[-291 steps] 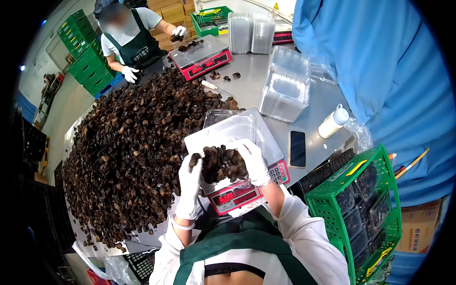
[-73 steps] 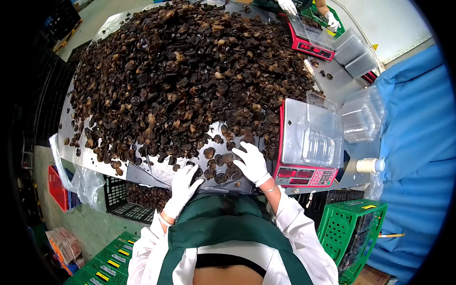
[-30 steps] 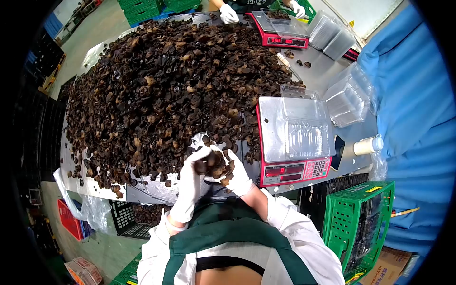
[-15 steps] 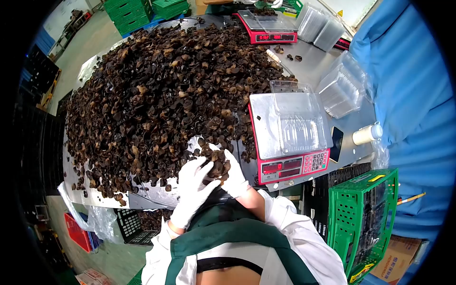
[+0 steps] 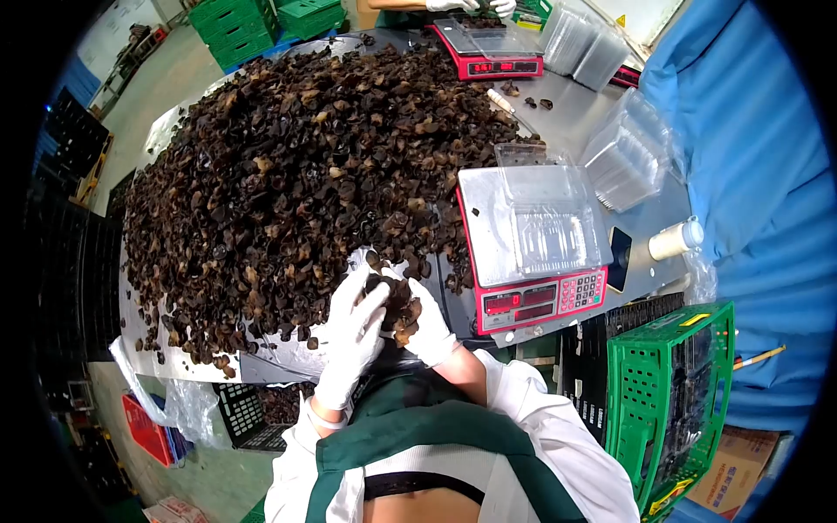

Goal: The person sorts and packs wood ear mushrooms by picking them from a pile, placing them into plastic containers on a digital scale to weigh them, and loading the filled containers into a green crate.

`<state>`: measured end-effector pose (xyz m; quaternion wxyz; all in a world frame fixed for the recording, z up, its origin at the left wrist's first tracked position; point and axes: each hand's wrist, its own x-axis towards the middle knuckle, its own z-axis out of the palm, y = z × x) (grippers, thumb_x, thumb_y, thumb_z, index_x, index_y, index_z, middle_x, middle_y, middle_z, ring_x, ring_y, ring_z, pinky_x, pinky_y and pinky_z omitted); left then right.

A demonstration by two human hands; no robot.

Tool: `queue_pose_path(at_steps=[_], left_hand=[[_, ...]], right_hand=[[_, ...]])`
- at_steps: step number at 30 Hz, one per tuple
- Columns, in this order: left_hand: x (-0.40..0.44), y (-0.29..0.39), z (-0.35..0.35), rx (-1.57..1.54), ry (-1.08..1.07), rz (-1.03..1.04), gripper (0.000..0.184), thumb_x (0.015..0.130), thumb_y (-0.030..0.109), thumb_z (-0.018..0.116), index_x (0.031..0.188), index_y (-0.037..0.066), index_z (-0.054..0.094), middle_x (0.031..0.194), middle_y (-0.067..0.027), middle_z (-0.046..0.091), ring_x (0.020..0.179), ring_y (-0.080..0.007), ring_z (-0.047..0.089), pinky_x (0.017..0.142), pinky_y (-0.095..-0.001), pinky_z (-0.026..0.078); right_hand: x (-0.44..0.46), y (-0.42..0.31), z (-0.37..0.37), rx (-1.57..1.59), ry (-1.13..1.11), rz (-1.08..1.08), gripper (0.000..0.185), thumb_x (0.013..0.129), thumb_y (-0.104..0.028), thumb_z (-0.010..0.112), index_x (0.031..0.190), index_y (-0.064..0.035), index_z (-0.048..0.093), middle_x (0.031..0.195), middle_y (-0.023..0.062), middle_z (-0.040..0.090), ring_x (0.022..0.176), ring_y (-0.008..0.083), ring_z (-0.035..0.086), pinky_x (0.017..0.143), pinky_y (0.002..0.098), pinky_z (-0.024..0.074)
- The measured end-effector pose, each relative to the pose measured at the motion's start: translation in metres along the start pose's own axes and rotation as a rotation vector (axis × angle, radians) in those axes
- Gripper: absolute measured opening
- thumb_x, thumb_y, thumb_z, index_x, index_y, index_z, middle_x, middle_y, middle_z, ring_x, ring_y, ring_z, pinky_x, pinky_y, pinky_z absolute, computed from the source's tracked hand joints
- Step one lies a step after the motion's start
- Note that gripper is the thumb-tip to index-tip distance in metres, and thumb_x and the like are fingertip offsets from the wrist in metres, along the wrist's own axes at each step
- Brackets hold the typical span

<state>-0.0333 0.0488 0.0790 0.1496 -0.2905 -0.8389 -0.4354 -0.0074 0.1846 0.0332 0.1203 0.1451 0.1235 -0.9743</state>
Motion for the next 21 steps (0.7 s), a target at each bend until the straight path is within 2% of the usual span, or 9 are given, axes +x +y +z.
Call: queue_pose_path(at_steps=[2,4,9,14,15,16,18,19,21], left_hand=[[0.002,0.007,-0.005,0.168,-0.084,0.16,0.028,0.072,0.008,0.067,0.1,0.01,0.067,0.127,-0.0132,0.055,0.117,-0.034,0.05,0.094,-0.0423,0.042],[0.005,0.013,0.001,0.229,-0.128,0.16,0.023,0.07,0.011,0.067,0.093,0.008,0.066,0.127,-0.0115,0.055,0.119,-0.0326,0.049,0.094,-0.042,0.042],[0.007,0.018,0.009,0.384,-0.242,0.136,0.013,0.075,0.013,0.061,0.086,0.006,0.063,0.127,-0.0099,0.055,0.122,-0.0294,0.047,0.095,-0.0428,0.039],[0.0,0.014,0.008,0.116,-0.178,0.048,0.015,0.072,0.009,0.067,0.086,0.007,0.063,0.129,-0.0099,0.054,0.125,-0.0303,0.044,0.099,-0.0443,0.037],[-0.002,0.015,0.002,-0.04,-0.101,-0.054,0.015,0.072,0.007,0.069,0.086,0.008,0.063,0.127,-0.0105,0.055,0.124,-0.0301,0.045,0.1,-0.043,0.037],[-0.004,0.017,-0.005,-0.197,-0.024,-0.156,0.016,0.072,0.005,0.071,0.086,0.008,0.064,0.125,-0.0111,0.056,0.123,-0.0299,0.047,0.102,-0.0416,0.037],[-0.008,0.015,-0.026,-0.416,0.046,-0.396,0.007,0.079,0.005,0.065,0.086,0.005,0.064,0.128,-0.0124,0.055,0.122,-0.0261,0.048,0.102,-0.038,0.036],[-0.011,0.011,-0.039,-0.498,0.067,-0.559,0.004,0.082,0.005,0.062,0.086,0.005,0.063,0.128,-0.013,0.054,0.121,-0.0242,0.049,0.1,-0.0361,0.037],[-0.023,-0.008,-0.058,-0.505,0.241,-0.662,0.004,0.084,0.005,0.061,0.088,0.003,0.061,0.126,-0.0136,0.055,0.119,-0.0255,0.05,0.102,-0.036,0.037]], right_hand=[[0.0,0.0,0.002,0.004,-0.01,-0.014,0.038,0.1,-0.026,0.032,0.125,-0.0048,0.052,0.119,0.008,0.06,0.109,0.021,0.057,0.097,0.0338,0.0455],[0.003,0.002,-0.006,-0.028,-0.035,-0.023,0.042,0.099,-0.033,0.037,0.128,-0.0072,0.051,0.124,0.0091,0.057,0.112,0.0231,0.055,0.1,0.036,0.0414],[-0.003,0.005,0.006,0.04,0.049,0.038,0.041,0.097,-0.036,0.041,0.127,-0.0105,0.053,0.124,0.0088,0.056,0.11,0.0221,0.055,0.099,0.0354,0.0426],[-0.005,0.003,0.002,0.036,0.044,0.018,0.043,0.097,-0.037,0.041,0.126,-0.0078,0.053,0.119,0.0086,0.059,0.106,0.0221,0.058,0.094,0.035,0.0466],[0.002,0.006,-0.02,0.105,-0.106,0.014,0.047,0.098,-0.039,0.036,0.132,-0.009,0.048,0.126,0.0104,0.056,0.113,0.0249,0.055,0.1,0.0367,0.043],[-0.002,0.004,-0.001,-0.132,0.097,-0.052,0.049,0.098,-0.042,0.035,0.133,-0.009,0.047,0.125,0.0108,0.057,0.113,0.0273,0.055,0.096,0.0434,0.046],[-0.004,-0.007,-0.007,0.155,-0.07,0.146,0.05,0.097,-0.044,0.036,0.133,-0.01,0.047,0.127,0.0111,0.056,0.115,0.0284,0.055,0.088,0.0512,0.0501],[-0.003,-0.013,-0.003,0.092,-0.05,0.104,0.048,0.096,-0.045,0.037,0.131,-0.0138,0.049,0.128,0.0121,0.055,0.115,0.0302,0.055,0.081,0.0565,0.0523],[-0.007,-0.032,0.008,0.162,-0.106,0.019,0.045,0.095,-0.046,0.04,0.128,-0.0175,0.05,0.128,0.0138,0.054,0.114,0.0346,0.055,0.079,0.0563,0.0537]])
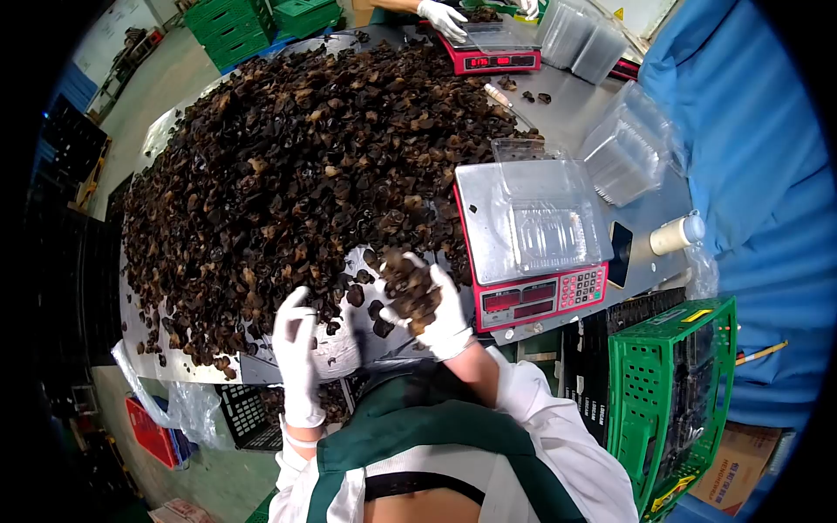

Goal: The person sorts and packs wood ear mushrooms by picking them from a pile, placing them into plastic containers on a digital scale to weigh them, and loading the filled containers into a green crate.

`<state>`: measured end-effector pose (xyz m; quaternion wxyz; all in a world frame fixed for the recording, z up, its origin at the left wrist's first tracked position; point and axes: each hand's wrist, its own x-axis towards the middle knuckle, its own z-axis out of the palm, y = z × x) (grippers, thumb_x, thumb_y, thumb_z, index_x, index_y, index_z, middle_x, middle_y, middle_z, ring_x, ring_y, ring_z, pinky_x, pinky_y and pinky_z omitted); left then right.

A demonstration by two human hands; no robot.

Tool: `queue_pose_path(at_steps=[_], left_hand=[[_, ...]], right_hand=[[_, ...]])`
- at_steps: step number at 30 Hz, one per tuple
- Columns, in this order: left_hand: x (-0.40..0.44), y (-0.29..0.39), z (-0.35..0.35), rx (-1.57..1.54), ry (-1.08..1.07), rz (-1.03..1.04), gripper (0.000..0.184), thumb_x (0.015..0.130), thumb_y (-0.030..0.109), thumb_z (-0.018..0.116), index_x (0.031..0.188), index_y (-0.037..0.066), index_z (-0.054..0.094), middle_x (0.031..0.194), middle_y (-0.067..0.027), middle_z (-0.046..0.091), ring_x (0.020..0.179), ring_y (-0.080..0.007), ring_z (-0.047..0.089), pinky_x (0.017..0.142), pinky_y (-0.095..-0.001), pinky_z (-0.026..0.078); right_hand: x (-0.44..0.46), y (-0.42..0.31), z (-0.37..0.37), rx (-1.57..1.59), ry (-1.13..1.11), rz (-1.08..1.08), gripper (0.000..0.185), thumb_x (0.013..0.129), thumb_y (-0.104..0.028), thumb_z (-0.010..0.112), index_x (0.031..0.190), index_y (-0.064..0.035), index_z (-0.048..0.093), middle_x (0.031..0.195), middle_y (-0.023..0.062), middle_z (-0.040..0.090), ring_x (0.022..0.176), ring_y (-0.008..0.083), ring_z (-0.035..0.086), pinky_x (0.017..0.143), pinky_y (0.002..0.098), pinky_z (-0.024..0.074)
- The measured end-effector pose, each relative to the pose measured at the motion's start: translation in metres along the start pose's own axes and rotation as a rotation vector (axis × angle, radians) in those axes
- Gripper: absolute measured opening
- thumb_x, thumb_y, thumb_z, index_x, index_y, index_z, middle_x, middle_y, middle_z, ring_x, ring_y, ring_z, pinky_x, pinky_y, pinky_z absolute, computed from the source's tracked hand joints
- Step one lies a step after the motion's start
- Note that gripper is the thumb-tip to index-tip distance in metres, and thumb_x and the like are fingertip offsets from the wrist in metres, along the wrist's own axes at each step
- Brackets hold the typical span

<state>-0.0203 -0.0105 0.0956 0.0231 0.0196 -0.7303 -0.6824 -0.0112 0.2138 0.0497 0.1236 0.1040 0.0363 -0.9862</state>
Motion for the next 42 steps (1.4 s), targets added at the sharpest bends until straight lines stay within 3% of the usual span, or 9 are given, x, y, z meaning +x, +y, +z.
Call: queue_pose_path(at_steps=[9,12,15,19,23,24,26,33,42], left_hand=[[-0.065,-0.152,-0.193,-0.08,0.717,-0.239,0.017,0.09,0.006,0.055,0.106,0.0,0.054,0.115,-0.0142,0.056,0.111,-0.0249,0.051,0.099,-0.0367,0.038],[-0.094,-0.178,-0.22,0.559,0.816,-0.201,0.038,0.089,0.003,0.054,0.126,-0.002,0.048,0.126,-0.0166,0.051,0.117,-0.0277,0.048,0.103,-0.0385,0.036],[-0.087,-0.156,-0.194,0.76,0.744,-0.061,0.042,0.088,0.006,0.056,0.128,-0.004,0.047,0.129,-0.0191,0.05,0.119,-0.0304,0.048,0.103,-0.0398,0.035],[-0.04,-0.099,-0.119,0.761,0.526,0.136,0.021,0.084,0.005,0.06,0.105,0.001,0.064,0.108,-0.0142,0.06,0.105,-0.0271,0.055,0.094,-0.0378,0.041],[0.012,-0.076,-0.036,0.591,0.16,0.334,0.018,0.079,0.012,0.069,0.096,0.007,0.069,0.101,-0.0101,0.066,0.097,-0.0259,0.06,0.089,-0.0362,0.046],[0.024,-0.068,-0.014,0.63,0.075,0.435,0.02,0.078,0.014,0.07,0.097,0.008,0.069,0.096,-0.0083,0.068,0.091,-0.0248,0.062,0.084,-0.034,0.048],[0.049,-0.081,0.026,0.621,-0.102,0.555,0.016,0.079,0.015,0.069,0.094,0.009,0.069,0.092,-0.0075,0.068,0.088,-0.026,0.062,0.079,-0.0351,0.049],[0.074,-0.124,0.074,0.811,-0.294,0.634,0.021,0.075,0.01,0.067,0.095,0.009,0.064,0.107,-0.0093,0.062,0.094,-0.0309,0.059,0.079,-0.0389,0.048],[0.031,-0.111,0.0,0.649,-0.365,0.524,0.028,0.079,0.015,0.068,0.106,0.008,0.066,0.118,-0.0126,0.06,0.105,-0.0311,0.057,0.089,-0.0391,0.047]], right_hand=[[-0.048,-0.171,0.045,-0.7,0.188,-0.783,0.051,0.095,-0.043,0.044,0.117,0.0012,0.055,0.115,0.0158,0.06,0.101,0.0281,0.061,0.088,0.0407,0.052],[-0.057,-0.206,0.043,-0.874,0.463,-0.921,0.041,0.093,-0.039,0.049,0.107,-0.0031,0.062,0.095,0.009,0.065,0.084,0.0227,0.066,0.067,0.035,0.0527],[-0.058,-0.209,0.044,-1.263,0.562,-0.915,0.036,0.093,-0.038,0.05,0.101,-0.0047,0.063,0.082,0.0033,0.06,0.072,0.02,0.064,0.058,0.033,0.05],[-0.057,-0.203,0.039,-1.985,0.537,-1.196,0.019,0.092,-0.013,0.054,0.102,-0.0003,0.065,0.107,0.0089,0.064,0.094,0.0161,0.06,0.086,0.0298,0.0463],[-0.016,-0.116,0.091,-1.911,0.367,-0.913,0.016,0.086,-0.011,0.061,0.098,-0.0036,0.068,0.101,0.0101,0.066,0.092,0.0203,0.062,0.084,0.031,0.048],[0.004,-0.121,0.069,-2.752,0.029,-1.053,0.019,0.086,-0.012,0.061,0.102,-0.0055,0.068,0.099,0.0106,0.066,0.093,0.0223,0.062,0.084,0.0323,0.0486],[0.046,-0.088,0.051,-2.186,0.037,-0.746,0.027,0.086,-0.018,0.062,0.111,-0.0079,0.064,0.108,0.0116,0.065,0.102,0.0288,0.061,0.092,0.0366,0.0462],[0.086,-0.033,-0.029,-2.714,0.069,-0.354,0.066,0.076,-0.035,0.068,0.136,-0.02,0.046,0.15,0.0209,0.023,0.133,0.0484,0.026,0.106,0.0542,0.0289],[-0.019,-0.017,-0.036,-2.546,-0.53,-0.369,0.034,0.08,-0.024,0.065,0.113,-0.0154,0.063,0.127,0.013,0.055,0.118,0.0305,0.052,0.093,0.0382,0.0444]])
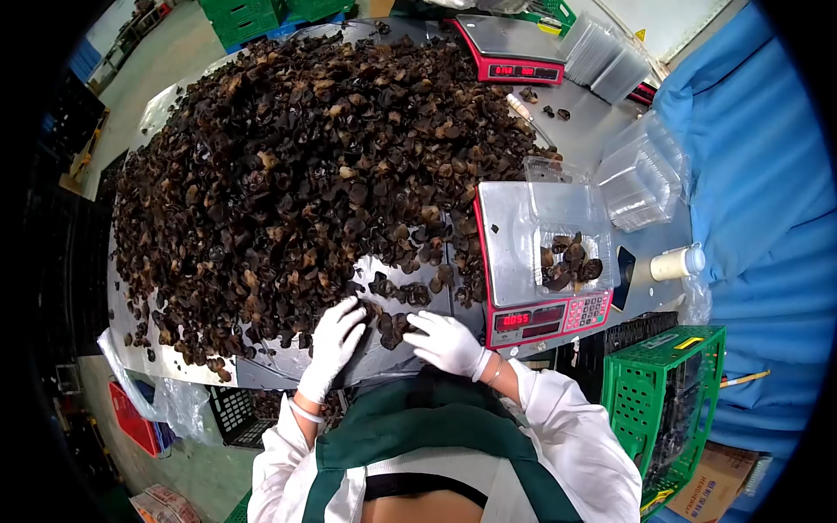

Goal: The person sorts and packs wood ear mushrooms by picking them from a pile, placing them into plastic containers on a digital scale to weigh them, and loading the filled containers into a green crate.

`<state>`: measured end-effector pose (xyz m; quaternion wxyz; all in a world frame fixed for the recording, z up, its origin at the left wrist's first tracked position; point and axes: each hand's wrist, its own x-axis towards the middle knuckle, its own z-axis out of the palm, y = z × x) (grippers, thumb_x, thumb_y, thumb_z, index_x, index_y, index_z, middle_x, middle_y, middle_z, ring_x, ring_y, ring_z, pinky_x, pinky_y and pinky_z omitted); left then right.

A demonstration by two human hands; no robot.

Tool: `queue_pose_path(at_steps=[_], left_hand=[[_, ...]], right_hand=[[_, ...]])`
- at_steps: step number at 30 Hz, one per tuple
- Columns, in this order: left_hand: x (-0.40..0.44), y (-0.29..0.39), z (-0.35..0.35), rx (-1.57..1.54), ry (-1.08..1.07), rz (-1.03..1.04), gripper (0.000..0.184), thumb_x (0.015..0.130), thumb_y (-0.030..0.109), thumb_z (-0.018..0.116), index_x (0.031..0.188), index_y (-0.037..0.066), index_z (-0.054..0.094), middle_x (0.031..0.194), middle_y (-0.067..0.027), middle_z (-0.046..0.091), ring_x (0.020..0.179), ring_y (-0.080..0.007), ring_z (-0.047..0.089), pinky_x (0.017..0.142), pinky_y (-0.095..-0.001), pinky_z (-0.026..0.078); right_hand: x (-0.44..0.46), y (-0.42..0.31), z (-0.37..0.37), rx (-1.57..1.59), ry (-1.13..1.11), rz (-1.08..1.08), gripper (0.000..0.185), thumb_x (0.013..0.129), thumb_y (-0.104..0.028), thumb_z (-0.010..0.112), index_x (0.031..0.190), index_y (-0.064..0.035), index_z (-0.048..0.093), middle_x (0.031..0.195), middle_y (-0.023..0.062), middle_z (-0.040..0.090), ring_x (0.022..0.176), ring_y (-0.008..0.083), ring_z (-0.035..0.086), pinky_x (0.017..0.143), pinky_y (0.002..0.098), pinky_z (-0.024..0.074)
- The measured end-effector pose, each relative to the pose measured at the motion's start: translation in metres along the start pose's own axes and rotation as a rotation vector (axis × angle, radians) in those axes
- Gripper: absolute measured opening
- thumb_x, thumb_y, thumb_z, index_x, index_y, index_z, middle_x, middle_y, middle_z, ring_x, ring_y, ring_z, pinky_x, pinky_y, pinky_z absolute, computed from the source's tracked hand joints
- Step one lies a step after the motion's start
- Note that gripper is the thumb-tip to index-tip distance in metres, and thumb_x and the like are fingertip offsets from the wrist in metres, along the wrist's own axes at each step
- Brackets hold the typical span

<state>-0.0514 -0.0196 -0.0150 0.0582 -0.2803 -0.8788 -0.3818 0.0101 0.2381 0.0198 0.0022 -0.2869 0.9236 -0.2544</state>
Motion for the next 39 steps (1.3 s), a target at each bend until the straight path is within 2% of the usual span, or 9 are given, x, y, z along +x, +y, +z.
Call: queue_pose_path(at_steps=[3,7,10,14,17,23,28,32,39], left_hand=[[0.026,0.004,0.001,0.001,0.109,-0.033,0.028,0.08,0.014,0.066,0.107,0.007,0.065,0.115,-0.0131,0.061,0.104,-0.0299,0.058,0.089,-0.0382,0.047],[0.062,0.008,0.024,0.051,0.012,-0.059,0.042,0.078,0.016,0.069,0.118,0.006,0.059,0.118,-0.0137,0.059,0.11,-0.0302,0.054,0.095,-0.0371,0.045],[0.064,0.011,0.038,0.12,-0.066,0.045,0.036,0.076,0.018,0.068,0.109,0.006,0.061,0.101,-0.0115,0.06,0.092,-0.0296,0.056,0.078,-0.0388,0.047],[0.032,0.02,0.03,0.127,-0.069,0.115,0.019,0.076,0.01,0.064,0.095,0.006,0.064,0.089,-0.0088,0.06,0.084,-0.0278,0.057,0.071,-0.0377,0.046],[-0.009,0.025,0.019,0.04,-0.029,0.145,0.022,0.075,0.007,0.065,0.097,0.005,0.064,0.097,-0.01,0.062,0.091,-0.0275,0.059,0.075,-0.0385,0.048],[-0.058,0.034,-0.003,0.049,0.01,-0.022,0.044,0.073,0.012,0.071,0.116,0.009,0.062,0.12,-0.0147,0.058,0.11,-0.0348,0.055,0.094,-0.0435,0.045],[-0.069,0.032,0.003,0.076,0.001,-0.234,0.06,0.076,0.016,0.07,0.132,0.008,0.05,0.133,-0.017,0.049,0.123,-0.0374,0.044,0.103,-0.045,0.035],[-0.065,0.032,0.007,0.078,-0.003,-0.239,0.061,0.077,0.016,0.069,0.133,0.007,0.048,0.134,-0.0174,0.048,0.125,-0.0373,0.043,0.104,-0.0447,0.034],[-0.075,0.036,-0.003,0.108,-0.02,-0.272,0.065,0.077,0.018,0.07,0.135,0.006,0.045,0.138,-0.0183,0.044,0.126,-0.0399,0.04,0.105,-0.0454,0.033]], right_hand=[[0.026,0.022,-0.022,-0.013,0.253,0.035,0.023,0.083,-0.019,0.063,0.104,-0.0124,0.067,0.114,0.0151,0.062,0.111,0.0287,0.058,0.092,0.0366,0.0472],[0.08,0.068,-0.03,0.034,0.398,0.394,0.049,0.081,-0.011,0.061,0.128,-0.0122,0.052,0.134,0.0207,0.046,0.121,0.0349,0.048,0.096,0.0405,0.0457],[0.096,0.085,-0.017,-0.237,0.18,0.616,0.071,0.077,-0.015,0.067,0.14,-0.0229,0.037,0.146,0.0197,0.03,0.122,0.0414,0.044,0.092,0.0434,0.0483],[0.071,0.066,0.005,-0.215,0.348,0.452,0.028,0.081,-0.009,0.055,0.107,-0.0177,0.061,0.094,0.0068,0.052,0.087,0.0263,0.055,0.067,0.0373,0.0534],[0.04,0.024,0.005,-0.186,0.267,0.324,0.024,0.081,-0.007,0.056,0.102,-0.014,0.064,0.09,0.0062,0.056,0.083,0.0251,0.057,0.069,0.0331,0.0505],[0.007,-0.026,0.007,-0.004,0.068,-0.005,0.026,0.08,-0.013,0.06,0.105,-0.0099,0.066,0.108,0.0092,0.062,0.098,0.0253,0.06,0.081,0.0334,0.0507],[0.051,0.017,-0.01,-0.086,0.364,0.243,0.038,0.085,-0.025,0.058,0.121,-0.0127,0.057,0.125,0.0135,0.054,0.116,0.0308,0.05,0.098,0.0429,0.0399],[0.064,0.052,0.013,-0.39,0.128,0.545,0.066,0.081,-0.051,0.058,0.137,-0.0183,0.044,0.141,0.0189,0.039,0.132,0.0431,0.031,0.103,0.0649,0.0227],[0.017,-0.042,0.025,-0.11,-0.121,0.17,0.057,0.085,-0.048,0.057,0.134,-0.02,0.049,0.14,0.0172,0.041,0.13,0.0389,0.036,0.104,0.0548,0.0324]])
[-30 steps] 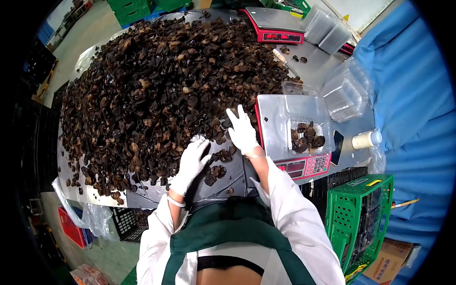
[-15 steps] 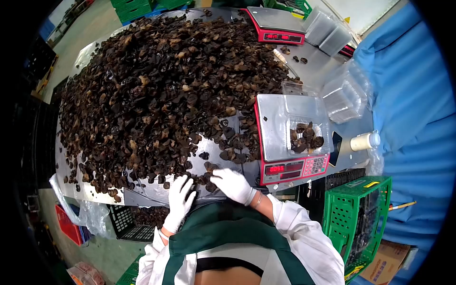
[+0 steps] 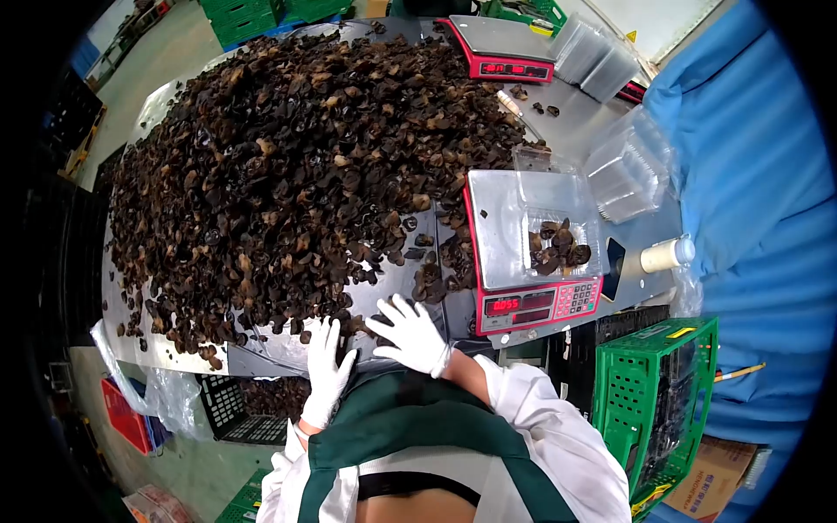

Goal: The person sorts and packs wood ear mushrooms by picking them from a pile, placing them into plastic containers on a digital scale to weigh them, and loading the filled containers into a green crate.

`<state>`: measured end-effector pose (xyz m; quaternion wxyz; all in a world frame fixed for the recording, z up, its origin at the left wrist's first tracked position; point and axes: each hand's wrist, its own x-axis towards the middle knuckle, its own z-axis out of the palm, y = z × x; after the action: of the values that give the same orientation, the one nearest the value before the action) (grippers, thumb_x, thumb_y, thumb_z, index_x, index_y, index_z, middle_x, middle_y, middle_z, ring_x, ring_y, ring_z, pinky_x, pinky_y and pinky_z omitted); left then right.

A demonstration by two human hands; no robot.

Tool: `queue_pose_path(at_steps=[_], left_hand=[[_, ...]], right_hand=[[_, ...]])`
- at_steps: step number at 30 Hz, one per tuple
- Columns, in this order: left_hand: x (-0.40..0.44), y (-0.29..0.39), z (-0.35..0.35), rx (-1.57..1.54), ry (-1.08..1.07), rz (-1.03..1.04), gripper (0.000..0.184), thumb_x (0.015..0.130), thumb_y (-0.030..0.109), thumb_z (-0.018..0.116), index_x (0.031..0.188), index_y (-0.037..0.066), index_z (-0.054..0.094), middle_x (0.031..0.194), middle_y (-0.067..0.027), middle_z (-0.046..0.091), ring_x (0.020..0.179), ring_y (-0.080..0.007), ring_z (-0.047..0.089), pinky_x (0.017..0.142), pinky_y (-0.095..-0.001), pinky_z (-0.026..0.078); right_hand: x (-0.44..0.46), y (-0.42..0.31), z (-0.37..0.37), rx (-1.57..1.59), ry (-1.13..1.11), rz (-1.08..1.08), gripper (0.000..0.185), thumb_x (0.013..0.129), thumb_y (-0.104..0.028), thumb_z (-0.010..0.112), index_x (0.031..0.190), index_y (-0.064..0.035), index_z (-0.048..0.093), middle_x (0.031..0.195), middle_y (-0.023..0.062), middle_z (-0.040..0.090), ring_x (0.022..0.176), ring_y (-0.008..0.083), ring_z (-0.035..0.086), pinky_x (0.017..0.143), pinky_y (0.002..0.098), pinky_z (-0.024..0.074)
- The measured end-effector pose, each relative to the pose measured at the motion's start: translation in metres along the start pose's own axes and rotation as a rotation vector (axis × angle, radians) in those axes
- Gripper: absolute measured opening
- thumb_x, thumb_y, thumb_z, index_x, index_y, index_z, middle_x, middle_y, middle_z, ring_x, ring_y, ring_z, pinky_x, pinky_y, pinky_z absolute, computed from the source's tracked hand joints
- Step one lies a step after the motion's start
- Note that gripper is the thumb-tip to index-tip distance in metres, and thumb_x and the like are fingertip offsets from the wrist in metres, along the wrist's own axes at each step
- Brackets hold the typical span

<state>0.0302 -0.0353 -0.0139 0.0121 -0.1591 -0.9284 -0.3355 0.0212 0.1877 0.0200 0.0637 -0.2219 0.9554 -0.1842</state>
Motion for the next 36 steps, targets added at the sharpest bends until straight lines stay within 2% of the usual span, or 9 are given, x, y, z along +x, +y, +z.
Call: queue_pose_path(at_steps=[3,4,6,11,15,21,24,29,36], left_hand=[[-0.002,0.0,-0.002,0.021,-0.018,-0.023,0.069,0.076,0.02,0.071,0.137,0.005,0.042,0.139,-0.019,0.042,0.126,-0.0408,0.039,0.105,-0.0456,0.033],[-0.001,-0.001,-0.001,0.026,-0.027,-0.03,0.07,0.076,0.02,0.071,0.137,0.005,0.041,0.14,-0.0193,0.041,0.127,-0.0407,0.039,0.105,-0.0456,0.033],[0.001,-0.002,0.0,0.033,-0.038,-0.029,0.071,0.076,0.02,0.071,0.138,0.004,0.04,0.14,-0.0196,0.04,0.127,-0.0406,0.039,0.105,-0.0456,0.033],[0.002,-0.004,0.002,0.028,-0.017,-0.019,0.073,0.075,0.021,0.072,0.137,0.002,0.04,0.141,-0.0205,0.04,0.128,-0.041,0.038,0.105,-0.0456,0.032],[-0.009,-0.01,0.0,0.003,-0.008,-0.016,0.073,0.075,0.023,0.073,0.137,0.002,0.04,0.141,-0.0211,0.039,0.128,-0.0421,0.037,0.106,-0.0458,0.032],[-0.012,-0.007,0.006,0.04,-0.075,0.004,0.079,0.073,0.032,0.075,0.138,0.003,0.04,0.142,-0.0209,0.037,0.13,-0.0415,0.034,0.106,-0.0489,0.028],[-0.007,-0.003,0.01,0.061,-0.077,0.016,0.079,0.073,0.033,0.074,0.138,0.003,0.039,0.142,-0.0211,0.036,0.131,-0.0414,0.033,0.107,-0.0489,0.027],[-0.005,-0.004,0.015,0.064,-0.048,0.032,0.08,0.073,0.033,0.075,0.138,0.003,0.039,0.142,-0.0217,0.037,0.131,-0.0404,0.033,0.108,-0.0491,0.026],[-0.01,-0.007,0.013,-0.031,0.007,0.005,0.082,0.071,0.029,0.077,0.138,0.001,0.038,0.14,-0.0223,0.039,0.129,-0.0395,0.037,0.107,-0.0474,0.029]], right_hand=[[0.01,0.01,-0.027,0.081,0.269,-0.006,0.04,0.082,-0.028,0.065,0.118,-0.0115,0.062,0.127,0.0148,0.054,0.118,0.0313,0.052,0.098,0.0366,0.0444],[0.016,0.028,-0.035,-0.09,0.361,-0.107,0.036,0.085,-0.027,0.06,0.115,-0.0072,0.062,0.126,0.0144,0.055,0.119,0.0318,0.05,0.102,0.0384,0.04],[0.028,0.061,-0.025,-0.057,0.502,0.219,0.047,0.085,-0.016,0.056,0.131,-0.0072,0.05,0.137,0.0233,0.041,0.127,0.0396,0.039,0.104,0.0425,0.0358],[0.03,0.083,0.007,-0.117,0.243,0.597,0.068,0.08,-0.027,0.062,0.142,-0.0157,0.036,0.149,0.02,0.026,0.133,0.0471,0.025,0.106,0.0576,0.0251],[0.001,0.062,0.023,0.012,0.43,0.416,0.055,0.084,-0.025,0.058,0.137,-0.0166,0.044,0.143,0.0118,0.039,0.133,0.0369,0.03,0.109,0.0538,0.0198],[-0.013,0.018,-0.002,0.16,0.19,-0.062,0.031,0.083,-0.029,0.061,0.111,-0.0137,0.065,0.128,0.0098,0.053,0.127,0.0337,0.04,0.106,0.0434,0.0306],[0.022,0.034,-0.028,0.379,0.341,0.188,0.016,0.084,-0.026,0.061,0.081,-0.0106,0.065,0.098,0.0066,0.062,0.097,0.0271,0.055,0.089,0.0402,0.0429],[0.066,0.102,-0.007,-0.226,0.388,0.291,0.023,0.081,-0.031,0.063,0.096,-0.013,0.06,0.076,0.0075,0.056,0.075,0.0252,0.059,0.076,0.0402,0.0428],[0.061,0.055,-0.029,0.389,0.566,0.183,0.011,0.08,-0.011,0.064,0.09,-0.0095,0.067,0.085,0.0059,0.064,0.072,0.0157,0.064,0.065,0.0267,0.0512]])
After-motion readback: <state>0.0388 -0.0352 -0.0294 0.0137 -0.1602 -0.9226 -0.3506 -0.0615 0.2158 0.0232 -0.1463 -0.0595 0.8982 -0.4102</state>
